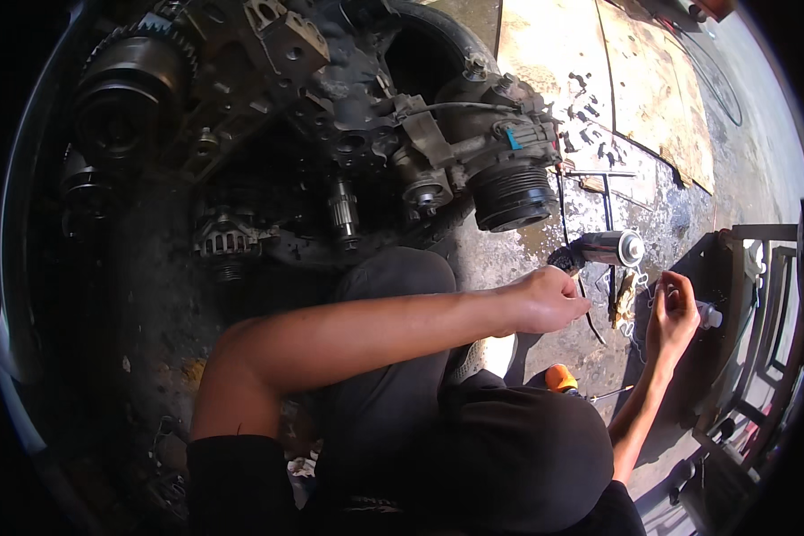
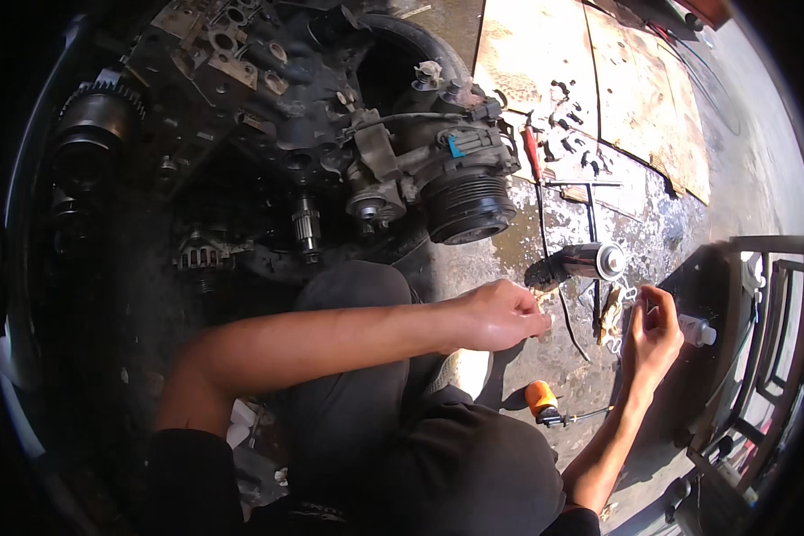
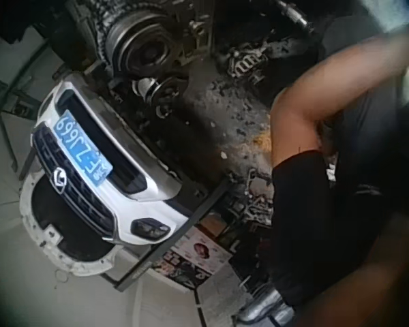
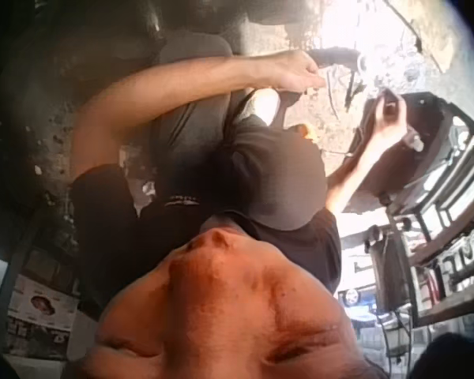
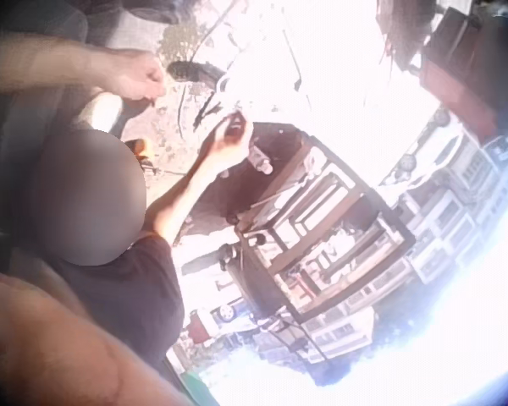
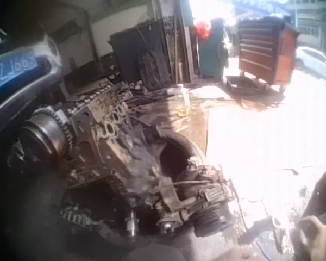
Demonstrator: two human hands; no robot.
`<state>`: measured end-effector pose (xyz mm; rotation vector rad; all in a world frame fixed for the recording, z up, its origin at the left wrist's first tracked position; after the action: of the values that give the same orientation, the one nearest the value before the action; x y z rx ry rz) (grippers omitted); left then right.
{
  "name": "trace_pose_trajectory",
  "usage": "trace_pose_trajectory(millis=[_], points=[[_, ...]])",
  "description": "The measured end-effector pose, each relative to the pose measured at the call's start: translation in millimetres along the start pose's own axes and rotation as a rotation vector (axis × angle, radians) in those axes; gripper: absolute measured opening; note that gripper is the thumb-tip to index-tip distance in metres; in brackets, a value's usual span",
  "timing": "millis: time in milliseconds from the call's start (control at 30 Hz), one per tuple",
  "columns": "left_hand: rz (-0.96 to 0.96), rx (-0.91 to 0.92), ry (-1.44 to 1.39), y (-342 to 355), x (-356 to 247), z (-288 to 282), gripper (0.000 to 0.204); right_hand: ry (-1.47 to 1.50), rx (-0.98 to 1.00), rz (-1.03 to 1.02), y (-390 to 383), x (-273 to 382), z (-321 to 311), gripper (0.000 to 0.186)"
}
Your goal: The person sits on the floor and works on a disassembled car engine, using a spray bottle to clean parts and a rag to wipe them. They handle the camshaft, cylinder head, and small metal components, arranging them on the floor.
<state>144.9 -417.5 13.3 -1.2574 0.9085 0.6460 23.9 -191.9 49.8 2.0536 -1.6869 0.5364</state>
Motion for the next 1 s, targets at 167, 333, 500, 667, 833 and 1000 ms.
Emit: trace_pose_trajectory(millis=[167, 333, 500, 667, 833, 1000], points=[[-0.149, -0.146, -0.839, -114.8, 11.1, -50.6, 0.026, 0.354, 0.380, -0.279, -30.7, 156.6, 31.4, 0.027], [0.170, -0.375, -1.185, -192.7, -3.1, -101.5, 0.055, 0.625, 0.909, -0.279, -55.0, 263.0, 52.7, 0.007], [0.377, -0.556, -1.259, -267.6, -19.1, -126.5, 0.069, 0.491, 0.963, -0.823, -71.2, 368.8, 62.8, 0.016], [0.474, -0.567, -1.326, -307.0, -6.3, -126.9, 0.066, 0.433, 1.014, -1.192, -119.2, 428.0, 71.1, 0.029], [0.413, -0.601, -1.389, -321.0, 16.3, -139.0, 0.056, 0.307, 0.921, -1.314, -151.6, 449.3, 85.6, 0.029], [0.456, -0.484, -1.442, -324.9, 49.8, -149.7, 0.031, 0.375, 1.098, -1.136, -162.4, 457.1, 95.3, 0.031]])
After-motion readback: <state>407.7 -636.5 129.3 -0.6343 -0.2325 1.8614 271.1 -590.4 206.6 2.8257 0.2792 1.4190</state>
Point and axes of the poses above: each hand's wrist, its own y-axis towards the middle knuckle, its own z-axis out of the palm, x = y × z, the point moved 5 cm from there along y, towards the middle knuckle, and after that the axes turned 5 degrees about z, right-handed, at the moved point
